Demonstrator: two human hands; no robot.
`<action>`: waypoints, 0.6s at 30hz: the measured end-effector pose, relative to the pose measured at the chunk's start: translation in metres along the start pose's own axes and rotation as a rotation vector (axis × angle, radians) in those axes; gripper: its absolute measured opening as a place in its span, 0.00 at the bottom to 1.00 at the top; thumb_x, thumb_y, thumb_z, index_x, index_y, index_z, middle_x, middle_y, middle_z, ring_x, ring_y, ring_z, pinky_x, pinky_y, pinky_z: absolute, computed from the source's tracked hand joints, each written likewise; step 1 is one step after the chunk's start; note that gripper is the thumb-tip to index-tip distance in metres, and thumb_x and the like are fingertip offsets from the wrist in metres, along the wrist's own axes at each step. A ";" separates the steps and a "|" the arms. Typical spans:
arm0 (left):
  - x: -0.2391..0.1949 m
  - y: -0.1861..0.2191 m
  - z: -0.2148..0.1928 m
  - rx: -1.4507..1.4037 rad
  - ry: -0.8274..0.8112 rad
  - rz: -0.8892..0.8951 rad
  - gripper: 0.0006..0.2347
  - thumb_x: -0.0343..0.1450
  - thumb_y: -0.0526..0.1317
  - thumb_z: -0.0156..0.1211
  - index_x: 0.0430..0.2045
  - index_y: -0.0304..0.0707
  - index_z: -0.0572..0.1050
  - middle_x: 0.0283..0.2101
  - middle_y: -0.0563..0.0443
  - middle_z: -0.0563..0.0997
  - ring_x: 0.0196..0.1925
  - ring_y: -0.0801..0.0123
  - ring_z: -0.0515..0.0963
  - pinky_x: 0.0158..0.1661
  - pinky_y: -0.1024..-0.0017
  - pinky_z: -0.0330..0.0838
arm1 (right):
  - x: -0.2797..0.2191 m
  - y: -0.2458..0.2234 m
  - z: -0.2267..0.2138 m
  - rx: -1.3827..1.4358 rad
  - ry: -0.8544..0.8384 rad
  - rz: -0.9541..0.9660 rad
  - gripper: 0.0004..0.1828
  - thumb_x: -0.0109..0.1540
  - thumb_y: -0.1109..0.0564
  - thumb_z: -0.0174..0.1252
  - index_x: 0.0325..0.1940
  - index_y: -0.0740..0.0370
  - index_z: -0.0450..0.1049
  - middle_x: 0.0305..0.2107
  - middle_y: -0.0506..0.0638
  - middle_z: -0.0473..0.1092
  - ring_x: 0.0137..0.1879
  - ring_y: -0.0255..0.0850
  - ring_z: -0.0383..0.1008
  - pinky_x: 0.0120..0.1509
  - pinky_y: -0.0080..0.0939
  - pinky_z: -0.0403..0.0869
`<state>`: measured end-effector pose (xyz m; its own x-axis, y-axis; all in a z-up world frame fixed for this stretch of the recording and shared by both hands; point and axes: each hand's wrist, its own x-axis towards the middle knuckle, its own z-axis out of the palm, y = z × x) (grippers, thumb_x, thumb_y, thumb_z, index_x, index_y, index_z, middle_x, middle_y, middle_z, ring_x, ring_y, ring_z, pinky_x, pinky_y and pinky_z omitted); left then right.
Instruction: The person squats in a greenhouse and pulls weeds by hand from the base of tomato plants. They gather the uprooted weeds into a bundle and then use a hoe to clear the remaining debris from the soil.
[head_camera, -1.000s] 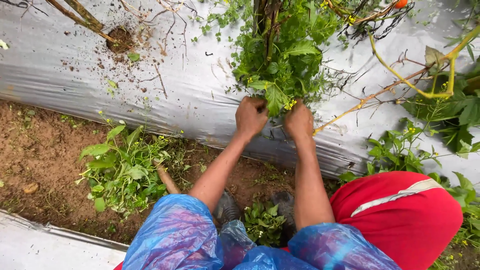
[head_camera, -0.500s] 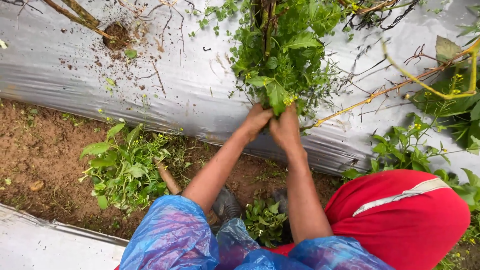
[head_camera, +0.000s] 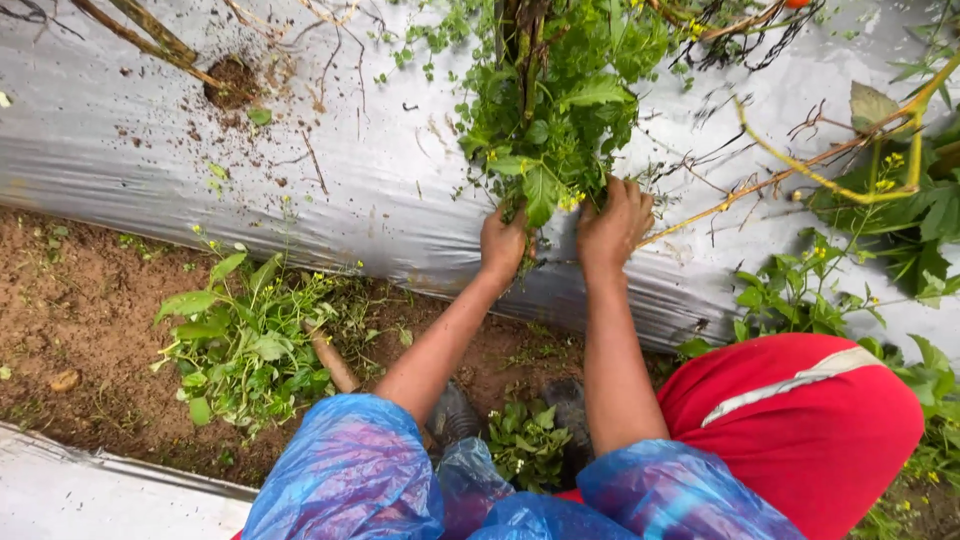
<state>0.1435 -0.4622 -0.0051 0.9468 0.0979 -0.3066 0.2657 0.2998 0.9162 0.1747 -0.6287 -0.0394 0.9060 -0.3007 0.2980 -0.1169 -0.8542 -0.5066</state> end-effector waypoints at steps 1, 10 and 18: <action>-0.005 -0.006 -0.003 -0.002 0.001 -0.008 0.16 0.78 0.35 0.49 0.55 0.15 0.69 0.22 0.31 0.78 0.14 0.61 0.78 0.15 0.65 0.73 | -0.010 0.002 0.001 -0.005 -0.006 0.003 0.28 0.56 0.62 0.73 0.59 0.51 0.77 0.45 0.45 0.70 0.53 0.46 0.62 0.57 0.54 0.63; 0.021 -0.034 -0.032 -0.070 -0.120 -0.184 0.23 0.81 0.40 0.44 0.67 0.17 0.58 0.36 0.36 0.77 0.31 0.72 0.79 0.33 0.64 0.73 | -0.019 -0.025 -0.006 0.082 -0.355 0.127 0.07 0.67 0.61 0.48 0.45 0.68 0.69 0.29 0.68 0.72 0.39 0.69 0.77 0.40 0.67 0.74; 0.026 -0.055 -0.021 0.358 -0.075 0.002 0.18 0.66 0.59 0.69 0.26 0.43 0.86 0.24 0.43 0.82 0.30 0.61 0.83 0.35 0.58 0.71 | -0.049 -0.063 -0.047 0.251 -0.583 -0.089 0.19 0.68 0.55 0.42 0.51 0.74 0.68 0.37 0.83 0.72 0.49 0.80 0.73 0.52 0.81 0.68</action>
<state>0.1500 -0.4557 -0.0690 0.9545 0.0247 -0.2972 0.2981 -0.0532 0.9531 0.1185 -0.5797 0.0156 0.9887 0.1068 -0.1053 0.0035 -0.7184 -0.6957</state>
